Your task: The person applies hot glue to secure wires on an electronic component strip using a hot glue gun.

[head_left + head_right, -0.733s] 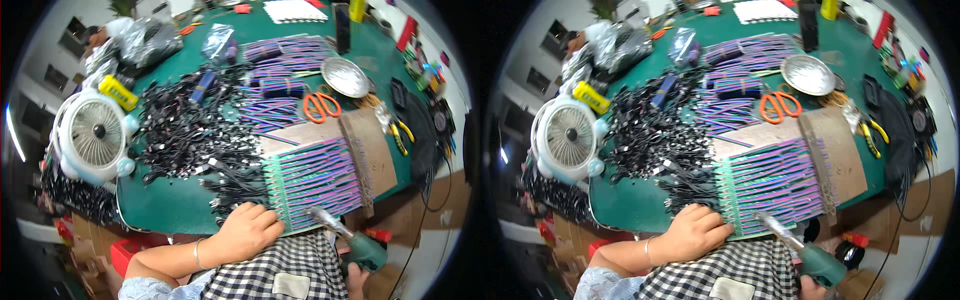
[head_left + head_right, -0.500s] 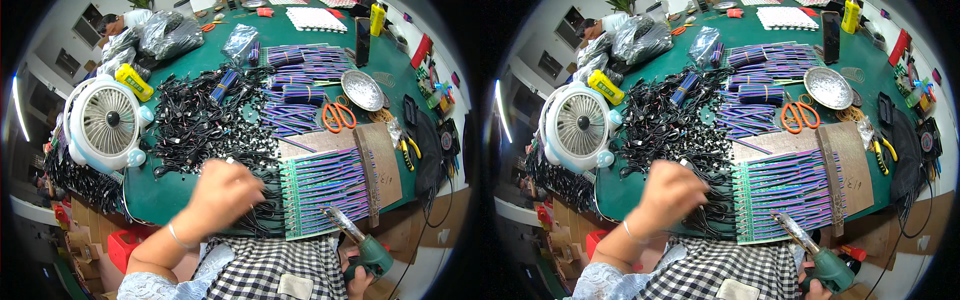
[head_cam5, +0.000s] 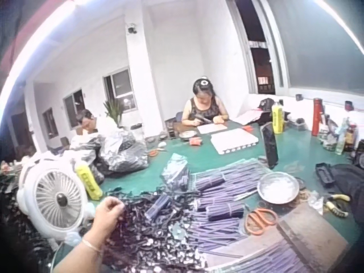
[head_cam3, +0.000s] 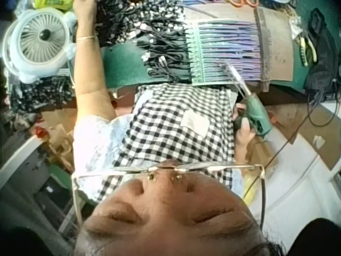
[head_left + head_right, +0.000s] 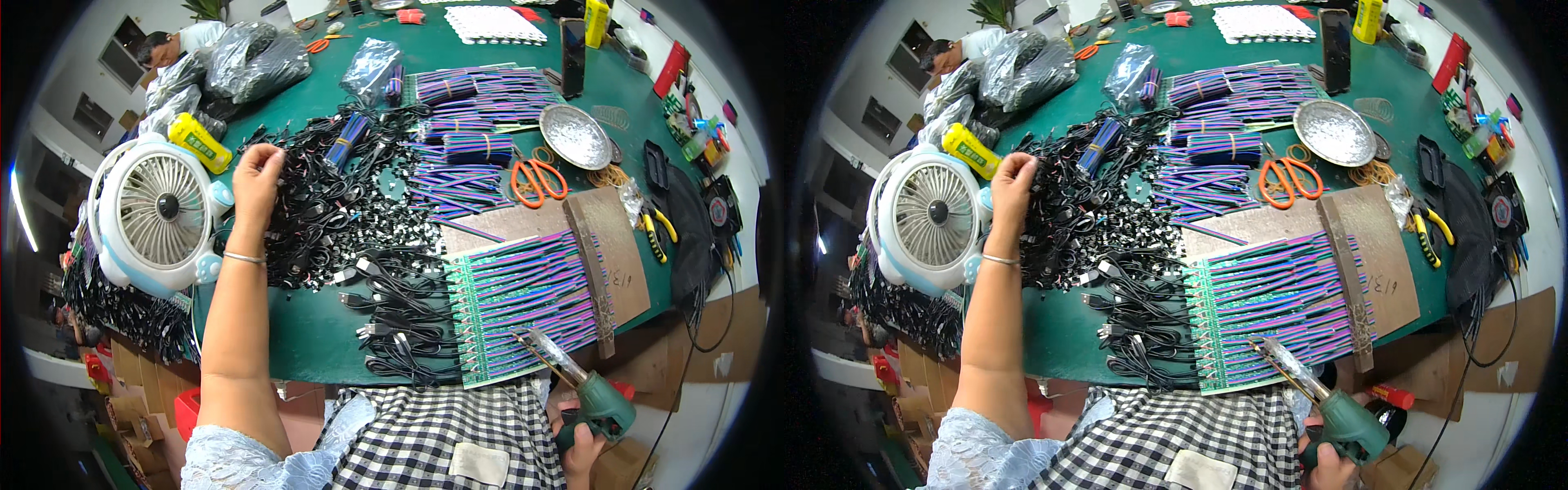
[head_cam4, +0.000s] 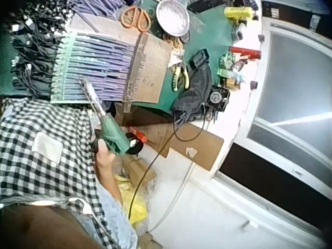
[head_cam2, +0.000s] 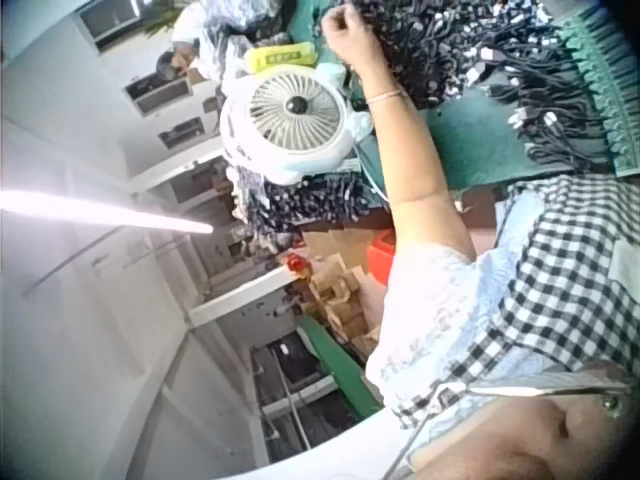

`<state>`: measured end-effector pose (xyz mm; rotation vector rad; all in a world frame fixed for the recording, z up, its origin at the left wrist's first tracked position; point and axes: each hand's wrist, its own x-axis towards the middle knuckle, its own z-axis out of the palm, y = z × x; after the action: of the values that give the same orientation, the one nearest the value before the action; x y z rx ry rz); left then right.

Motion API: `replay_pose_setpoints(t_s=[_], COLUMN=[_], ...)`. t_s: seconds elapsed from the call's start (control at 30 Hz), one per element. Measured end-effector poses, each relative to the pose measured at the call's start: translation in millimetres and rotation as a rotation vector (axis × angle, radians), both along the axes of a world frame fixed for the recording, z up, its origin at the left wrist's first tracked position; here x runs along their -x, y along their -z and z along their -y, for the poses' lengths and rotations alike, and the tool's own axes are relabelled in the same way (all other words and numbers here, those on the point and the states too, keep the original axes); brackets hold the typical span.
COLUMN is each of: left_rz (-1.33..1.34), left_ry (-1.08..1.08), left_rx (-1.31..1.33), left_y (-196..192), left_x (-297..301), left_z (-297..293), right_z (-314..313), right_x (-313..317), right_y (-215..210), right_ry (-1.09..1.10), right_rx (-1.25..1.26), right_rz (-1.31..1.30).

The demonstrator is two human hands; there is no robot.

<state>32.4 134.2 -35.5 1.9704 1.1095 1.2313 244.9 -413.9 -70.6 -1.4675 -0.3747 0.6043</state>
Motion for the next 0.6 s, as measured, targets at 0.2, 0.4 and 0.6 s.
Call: replay_pose_setpoints(t_s=[0.2, 0.4, 0.6], left_rz=[0.566, 0.187, -0.541], left_ry=[0.205, 0.174, 0.827], left_rx=[0.049, 0.082, -0.569], left_y=[-16, -67, -50], left_x=[-10, -49, -75], left_z=[-17, 96, 221], right_z=[-8, -17, -14], right_x=[6, 2, 6], right_y=[-8, -17, -21], right_ry=[0.022, 0.002, 0.039], right_rx=[-0.004, -0.154, -0.119], right_rz=[-0.048, -0.260, -0.266])
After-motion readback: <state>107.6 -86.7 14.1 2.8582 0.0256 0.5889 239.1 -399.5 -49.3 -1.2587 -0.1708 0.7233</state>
